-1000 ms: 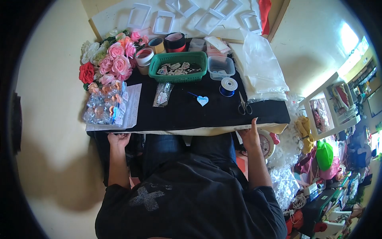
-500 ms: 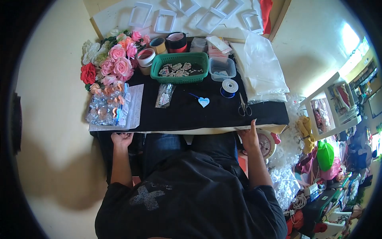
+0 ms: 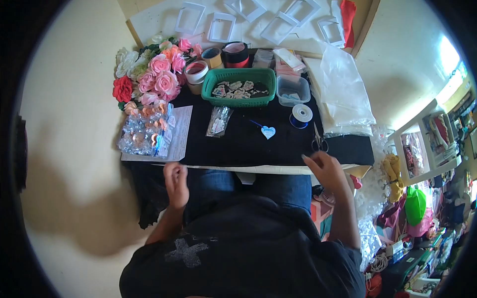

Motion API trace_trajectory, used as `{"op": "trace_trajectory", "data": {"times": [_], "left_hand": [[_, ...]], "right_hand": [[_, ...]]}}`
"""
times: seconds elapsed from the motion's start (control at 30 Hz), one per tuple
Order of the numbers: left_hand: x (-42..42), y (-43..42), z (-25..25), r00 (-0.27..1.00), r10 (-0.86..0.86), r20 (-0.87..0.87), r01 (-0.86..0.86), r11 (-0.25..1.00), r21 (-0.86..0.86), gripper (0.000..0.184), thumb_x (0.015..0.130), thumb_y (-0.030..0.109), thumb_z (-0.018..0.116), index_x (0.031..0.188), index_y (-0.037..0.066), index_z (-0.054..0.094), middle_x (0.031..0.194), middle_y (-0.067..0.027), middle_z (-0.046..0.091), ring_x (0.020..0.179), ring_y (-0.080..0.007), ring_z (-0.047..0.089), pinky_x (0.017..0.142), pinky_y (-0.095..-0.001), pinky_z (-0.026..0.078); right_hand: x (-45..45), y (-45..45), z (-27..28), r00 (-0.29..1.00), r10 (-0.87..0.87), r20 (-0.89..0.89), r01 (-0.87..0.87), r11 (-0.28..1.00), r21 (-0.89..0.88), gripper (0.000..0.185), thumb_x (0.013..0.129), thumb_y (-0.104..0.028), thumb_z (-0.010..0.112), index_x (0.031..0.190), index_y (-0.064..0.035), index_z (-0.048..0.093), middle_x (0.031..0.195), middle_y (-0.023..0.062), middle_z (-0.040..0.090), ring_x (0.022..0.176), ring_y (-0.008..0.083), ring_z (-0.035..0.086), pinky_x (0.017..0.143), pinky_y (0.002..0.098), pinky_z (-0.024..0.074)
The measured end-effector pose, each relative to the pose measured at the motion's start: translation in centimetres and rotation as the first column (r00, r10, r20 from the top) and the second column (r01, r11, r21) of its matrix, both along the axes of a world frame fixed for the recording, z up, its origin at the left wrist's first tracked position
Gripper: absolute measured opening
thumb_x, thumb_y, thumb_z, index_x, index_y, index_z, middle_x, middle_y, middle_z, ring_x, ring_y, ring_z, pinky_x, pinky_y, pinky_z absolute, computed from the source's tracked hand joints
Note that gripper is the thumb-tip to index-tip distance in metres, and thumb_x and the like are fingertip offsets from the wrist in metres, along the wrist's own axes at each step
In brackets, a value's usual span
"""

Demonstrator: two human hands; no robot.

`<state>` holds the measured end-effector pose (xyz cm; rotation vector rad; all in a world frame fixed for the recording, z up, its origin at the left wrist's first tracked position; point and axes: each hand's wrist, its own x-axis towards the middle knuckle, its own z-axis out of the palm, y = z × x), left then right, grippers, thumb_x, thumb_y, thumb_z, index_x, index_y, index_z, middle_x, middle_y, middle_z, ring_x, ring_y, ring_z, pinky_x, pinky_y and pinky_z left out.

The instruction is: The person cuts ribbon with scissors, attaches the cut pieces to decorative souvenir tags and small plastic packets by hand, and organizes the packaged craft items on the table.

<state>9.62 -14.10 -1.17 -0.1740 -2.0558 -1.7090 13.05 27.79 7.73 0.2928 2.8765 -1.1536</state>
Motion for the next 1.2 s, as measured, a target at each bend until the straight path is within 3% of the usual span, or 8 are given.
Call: {"op": "trace_trajectory", "data": {"times": [0.07,0.13,0.3,0.57,0.63,0.7,0.83,1.2], "left_hand": [[-2.9,2.2,3.6,0.972,-0.112,-0.208,0.024,0.923,-0.384,0.018,0.083,0.008,0.068,0.095,0.005,0.055,0.092,-0.0072,0.055,0.087,-0.0219,0.051,0.081,-0.0349,0.039],[-6.4,4.6,5.2,0.946,-0.099,-0.309,-0.066,0.874,-0.481,0.017,0.082,0.01,0.069,0.093,0.006,0.057,0.086,-0.0074,0.058,0.087,-0.0256,0.053,0.081,-0.0371,0.039],[-14.1,8.0,2.4,0.962,0.113,-0.249,-0.259,0.668,-0.697,0.034,0.076,0.027,0.077,0.098,0.01,0.059,0.104,-0.0073,0.056,0.1,-0.0284,0.049,0.085,-0.044,0.039],[-14.4,9.3,2.3,0.972,0.005,-0.236,-0.193,0.594,-0.781,0.035,0.073,0.023,0.079,0.101,0.013,0.06,0.103,-0.0056,0.056,0.096,-0.0275,0.051,0.083,-0.0426,0.041],[-15.1,9.7,2.3,0.977,-0.205,-0.049,0.143,0.815,-0.561,0.029,0.078,0.015,0.076,0.101,0.009,0.06,0.091,-0.0041,0.06,0.081,-0.0199,0.057,0.073,-0.0344,0.047],[-15.1,10.8,2.1,0.957,-0.28,0.075,0.289,0.908,-0.303,0.026,0.08,0.013,0.074,0.1,0.007,0.06,0.087,-0.0028,0.061,0.076,-0.0151,0.058,0.069,-0.0295,0.047],[-15.2,12.4,2.1,0.762,-0.588,0.272,0.45,0.782,0.43,0.02,0.086,0.013,0.071,0.099,0.003,0.06,0.086,0.0006,0.061,0.077,-0.0047,0.057,0.068,-0.0197,0.046],[-14.5,12.6,0.6,0.716,-0.664,0.213,0.526,0.715,0.461,0.016,0.088,0.01,0.067,0.101,0.003,0.06,0.087,0.0013,0.06,0.078,-0.0041,0.057,0.069,-0.0185,0.047]], "right_hand": [[-2.6,-2.9,0.9,0.99,0.124,-0.073,-0.125,0.992,-0.01,0.028,0.092,-0.028,0.064,0.095,-0.0001,0.063,0.077,0.0092,0.064,0.068,0.0169,0.058,0.064,0.0314,0.0476],[-5.8,-5.3,0.2,0.935,0.262,-0.237,-0.261,0.965,0.039,0.025,0.091,-0.025,0.064,0.097,-0.0008,0.063,0.082,0.0108,0.063,0.073,0.0213,0.06,0.067,0.0326,0.0478],[-12.7,-8.7,-4.9,0.913,0.203,-0.352,-0.053,0.918,0.392,0.02,0.088,-0.025,0.065,0.094,-0.0056,0.064,0.098,0.0102,0.061,0.098,0.0311,0.058,0.079,0.0407,0.0472],[-13.3,-9.2,-5.4,0.922,0.272,-0.276,-0.184,0.935,0.304,0.018,0.088,-0.025,0.065,0.096,-0.0088,0.063,0.1,0.0099,0.063,0.098,0.0294,0.059,0.083,0.0409,0.0463],[-13.0,-10.0,-4.6,0.962,0.189,-0.197,-0.233,0.943,-0.236,0.02,0.09,-0.023,0.067,0.096,-0.0057,0.061,0.092,0.0076,0.064,0.085,0.0214,0.062,0.076,0.0327,0.0473],[-14.0,-10.7,-6.6,0.948,0.177,-0.265,-0.276,0.871,-0.406,0.02,0.091,-0.021,0.066,0.098,-0.0044,0.06,0.091,0.0052,0.063,0.082,0.0163,0.06,0.073,0.0287,0.0463],[-14.4,-11.9,-6.9,0.971,0.065,-0.229,-0.231,0.493,-0.839,0.019,0.094,-0.016,0.064,0.105,-0.0021,0.059,0.09,-0.001,0.06,0.08,0.0058,0.054,0.071,0.022,0.0435],[-14.0,-11.7,-7.8,0.972,0.047,-0.231,-0.225,0.476,-0.85,0.019,0.092,-0.011,0.065,0.108,-0.0044,0.057,0.09,-0.0003,0.058,0.079,0.0068,0.053,0.069,0.0212,0.0421]]}}
